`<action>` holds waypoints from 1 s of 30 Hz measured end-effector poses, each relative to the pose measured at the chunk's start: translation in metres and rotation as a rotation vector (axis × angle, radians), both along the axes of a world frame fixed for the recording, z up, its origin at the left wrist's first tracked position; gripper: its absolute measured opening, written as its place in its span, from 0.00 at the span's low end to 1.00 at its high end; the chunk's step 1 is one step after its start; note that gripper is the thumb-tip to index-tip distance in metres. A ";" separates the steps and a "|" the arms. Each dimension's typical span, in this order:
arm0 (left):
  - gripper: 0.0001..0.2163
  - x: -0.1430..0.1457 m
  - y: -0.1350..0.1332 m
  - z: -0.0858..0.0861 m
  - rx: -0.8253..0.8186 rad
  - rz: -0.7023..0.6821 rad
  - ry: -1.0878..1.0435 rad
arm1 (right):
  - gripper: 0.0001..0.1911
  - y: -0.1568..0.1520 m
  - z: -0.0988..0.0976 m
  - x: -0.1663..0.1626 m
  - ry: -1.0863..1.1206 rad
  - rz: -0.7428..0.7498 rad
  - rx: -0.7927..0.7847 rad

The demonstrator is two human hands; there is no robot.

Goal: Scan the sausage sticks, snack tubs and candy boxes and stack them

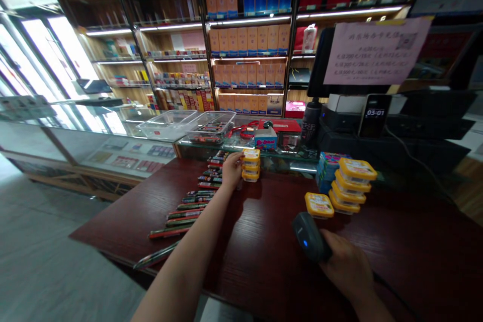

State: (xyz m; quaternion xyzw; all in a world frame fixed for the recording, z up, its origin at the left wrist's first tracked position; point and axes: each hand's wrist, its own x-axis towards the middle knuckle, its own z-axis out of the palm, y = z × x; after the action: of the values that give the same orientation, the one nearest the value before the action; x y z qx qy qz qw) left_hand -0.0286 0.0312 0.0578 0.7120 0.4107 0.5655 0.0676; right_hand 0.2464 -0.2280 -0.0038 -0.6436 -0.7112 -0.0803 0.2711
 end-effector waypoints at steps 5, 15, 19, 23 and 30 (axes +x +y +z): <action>0.16 0.002 -0.019 0.003 -0.031 0.062 0.110 | 0.13 0.000 0.001 0.000 -0.039 -0.005 0.003; 0.15 -0.093 -0.101 0.015 -0.099 -0.053 0.684 | 0.15 -0.008 0.001 0.005 -0.115 -0.048 -0.026; 0.17 -0.142 -0.156 0.013 -0.138 -0.088 0.869 | 0.15 -0.012 0.004 0.002 -0.144 -0.077 -0.017; 0.17 -0.175 -0.202 0.003 -0.118 -0.095 0.900 | 0.15 -0.013 0.004 0.001 -0.143 -0.114 -0.020; 0.13 -0.177 -0.199 -0.021 -0.108 -0.103 0.888 | 0.16 -0.012 0.000 0.003 -0.140 -0.098 -0.044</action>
State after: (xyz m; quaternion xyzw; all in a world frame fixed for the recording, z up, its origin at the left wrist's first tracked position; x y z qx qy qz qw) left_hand -0.2060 -0.1679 0.0369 0.9007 0.3928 0.1789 -0.0499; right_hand 0.2495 -0.2401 -0.0040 -0.6763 -0.6976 -0.1226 0.2023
